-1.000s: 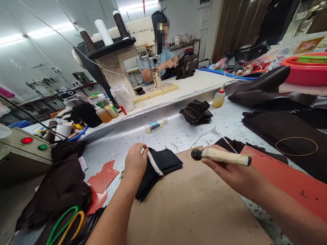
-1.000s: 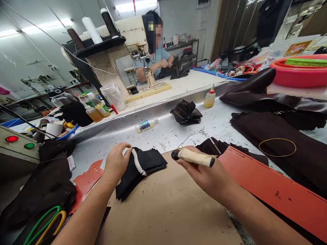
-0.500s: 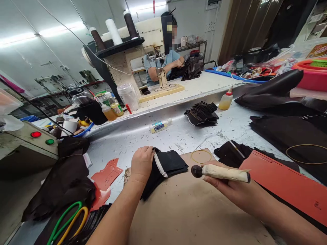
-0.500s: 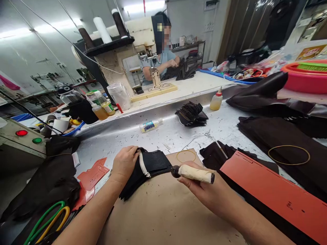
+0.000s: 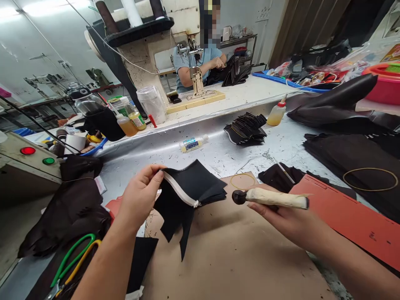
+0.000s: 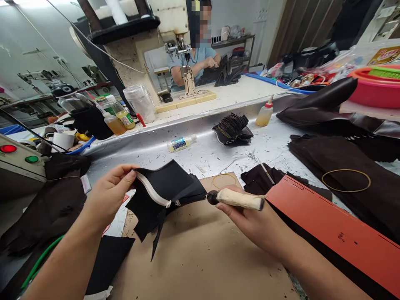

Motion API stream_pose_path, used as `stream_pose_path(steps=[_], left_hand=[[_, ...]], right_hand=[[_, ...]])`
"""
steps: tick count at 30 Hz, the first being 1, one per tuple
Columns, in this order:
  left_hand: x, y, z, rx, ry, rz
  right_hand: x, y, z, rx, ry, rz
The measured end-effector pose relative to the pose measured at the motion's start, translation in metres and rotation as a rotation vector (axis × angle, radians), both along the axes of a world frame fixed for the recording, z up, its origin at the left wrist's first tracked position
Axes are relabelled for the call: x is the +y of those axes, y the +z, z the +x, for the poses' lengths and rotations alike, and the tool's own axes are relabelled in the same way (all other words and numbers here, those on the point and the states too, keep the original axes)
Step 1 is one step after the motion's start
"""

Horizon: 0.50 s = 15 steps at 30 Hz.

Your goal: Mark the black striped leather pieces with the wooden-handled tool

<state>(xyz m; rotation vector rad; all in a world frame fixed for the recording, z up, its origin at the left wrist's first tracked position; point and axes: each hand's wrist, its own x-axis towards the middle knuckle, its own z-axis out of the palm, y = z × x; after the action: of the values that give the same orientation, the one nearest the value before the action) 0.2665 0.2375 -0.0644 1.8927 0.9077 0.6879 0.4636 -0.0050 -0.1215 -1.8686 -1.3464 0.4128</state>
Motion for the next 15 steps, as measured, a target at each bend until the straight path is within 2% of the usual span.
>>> stream_pose_path(steps=[3, 6, 11, 15], left_hand=[[-0.004, -0.014, 0.002, 0.014, -0.013, -0.056], [-0.008, -0.024, 0.003, 0.056, 0.007, -0.036], [-0.015, -0.027, 0.001, 0.154, -0.026, 0.073], [-0.023, -0.029, 0.006, 0.194, -0.11, 0.115]], right_hand=[[0.022, -0.004, -0.006, -0.075, -0.012, -0.012], [0.04, -0.004, -0.005, -0.135, -0.023, 0.005], [0.047, 0.011, 0.008, -0.139, -0.135, -0.023], [0.061, 0.01, 0.014, -0.104, -0.093, -0.113]])
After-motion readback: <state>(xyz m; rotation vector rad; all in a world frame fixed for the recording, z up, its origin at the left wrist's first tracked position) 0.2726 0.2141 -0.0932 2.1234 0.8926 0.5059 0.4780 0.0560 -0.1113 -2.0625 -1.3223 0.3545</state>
